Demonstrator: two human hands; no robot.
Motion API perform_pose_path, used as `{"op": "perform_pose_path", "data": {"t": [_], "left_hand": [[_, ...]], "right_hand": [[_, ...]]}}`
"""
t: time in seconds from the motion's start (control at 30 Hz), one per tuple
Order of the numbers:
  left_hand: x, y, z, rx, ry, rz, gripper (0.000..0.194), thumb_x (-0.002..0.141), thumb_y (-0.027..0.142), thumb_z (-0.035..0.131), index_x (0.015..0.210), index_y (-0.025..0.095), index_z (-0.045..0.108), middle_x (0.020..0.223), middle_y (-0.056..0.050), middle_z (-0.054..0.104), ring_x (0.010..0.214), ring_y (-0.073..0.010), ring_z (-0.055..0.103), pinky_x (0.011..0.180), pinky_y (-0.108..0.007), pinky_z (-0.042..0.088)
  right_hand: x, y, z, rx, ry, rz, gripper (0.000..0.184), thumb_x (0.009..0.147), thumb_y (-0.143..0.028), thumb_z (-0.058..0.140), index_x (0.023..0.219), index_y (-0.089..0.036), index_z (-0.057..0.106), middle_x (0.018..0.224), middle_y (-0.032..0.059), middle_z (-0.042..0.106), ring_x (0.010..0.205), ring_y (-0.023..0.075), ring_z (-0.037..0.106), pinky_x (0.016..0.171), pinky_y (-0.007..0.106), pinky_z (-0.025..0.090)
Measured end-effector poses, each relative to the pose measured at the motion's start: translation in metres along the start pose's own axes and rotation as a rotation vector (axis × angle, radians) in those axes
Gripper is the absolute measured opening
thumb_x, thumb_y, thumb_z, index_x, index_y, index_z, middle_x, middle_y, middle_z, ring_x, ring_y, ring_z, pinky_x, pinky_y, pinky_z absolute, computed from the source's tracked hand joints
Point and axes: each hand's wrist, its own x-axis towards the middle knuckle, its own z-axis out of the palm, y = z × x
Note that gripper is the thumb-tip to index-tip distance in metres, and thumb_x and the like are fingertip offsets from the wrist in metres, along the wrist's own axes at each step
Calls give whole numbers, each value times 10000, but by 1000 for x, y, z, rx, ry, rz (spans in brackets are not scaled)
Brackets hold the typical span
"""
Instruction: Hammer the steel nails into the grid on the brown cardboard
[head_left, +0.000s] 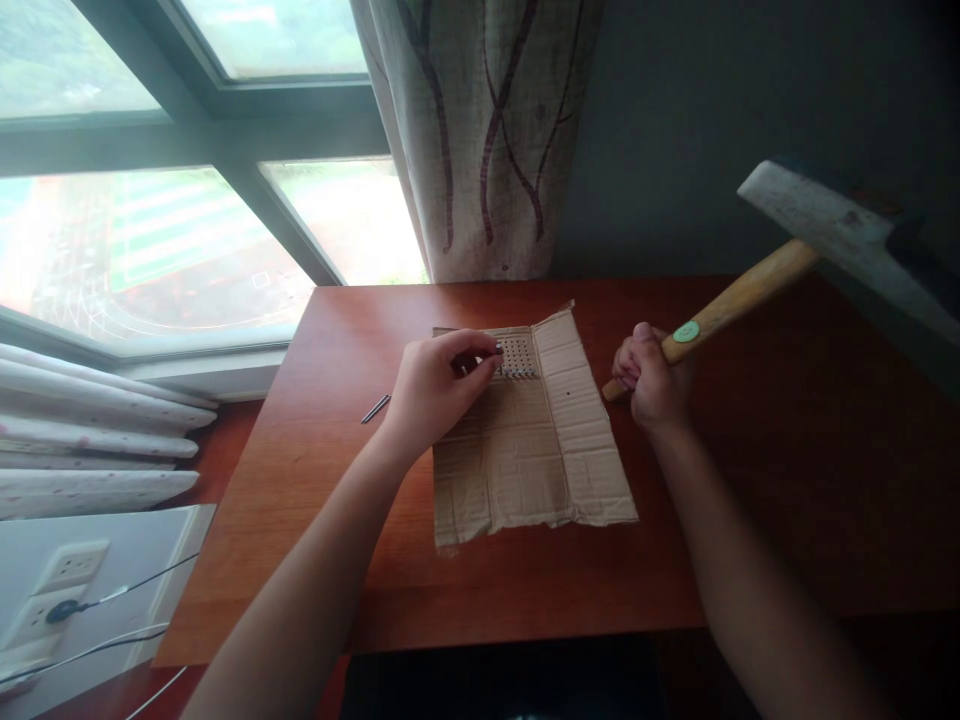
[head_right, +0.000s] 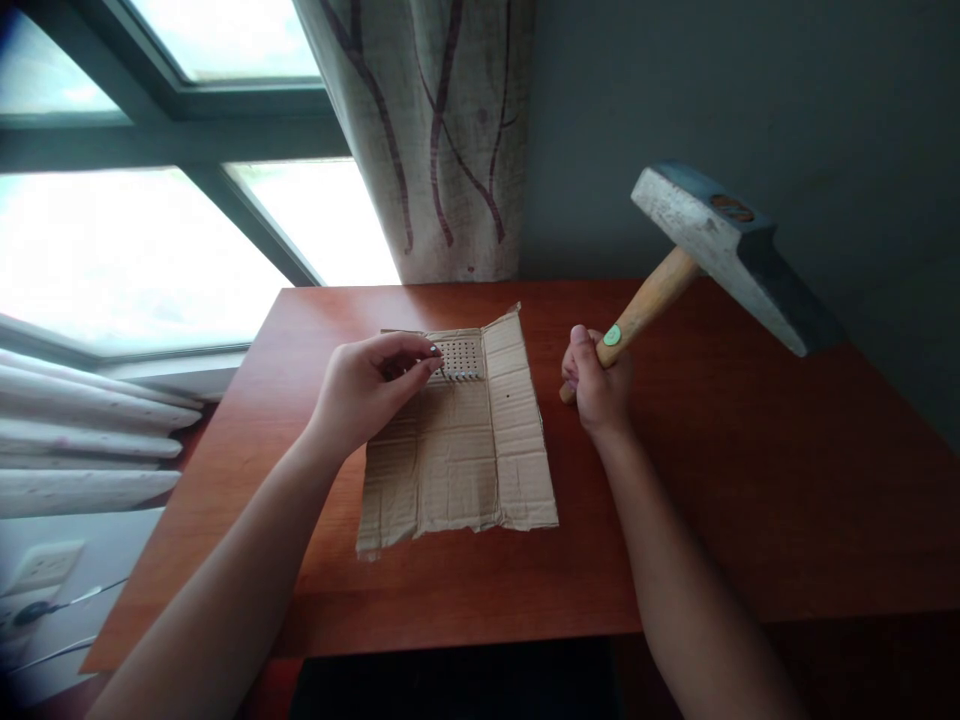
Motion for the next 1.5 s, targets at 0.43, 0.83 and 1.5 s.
{"op": "perform_pose_path", "data": {"t": [0.43, 0.83, 1.5], "left_hand": [[0, 0, -1, 5, 7, 22, 104, 838, 183, 680, 898, 184, 766, 727, -5, 733, 614, -111, 616, 593, -237, 474], [-1, -1, 0, -11, 3, 29, 102, 843, 176, 677, 895, 185, 765, 753, -6, 747, 604, -105, 613, 592, -235, 478], [-3, 1, -1, -6, 6, 36, 97, 834, 174, 671, 878, 185, 756, 729, -3, 731, 602, -106, 604, 584, -237, 467]], "right_hand": [[0, 0, 0, 13, -5, 5, 611, 901, -594, 653, 516, -224, 356, 451, -59, 316, 380, 75, 309, 377, 264, 202], [-1, -2, 0, -17, -2, -3, 600, 913, -592, 632, 537, -229, 338, 458, -61, 308, 389, 82, 313, 378, 258, 212], [0, -1, 0, -21, -2, 1, 598, 910, -593, 637, 534, -232, 341, 454, -62, 307, 385, 84, 305, 374, 260, 206]]}}
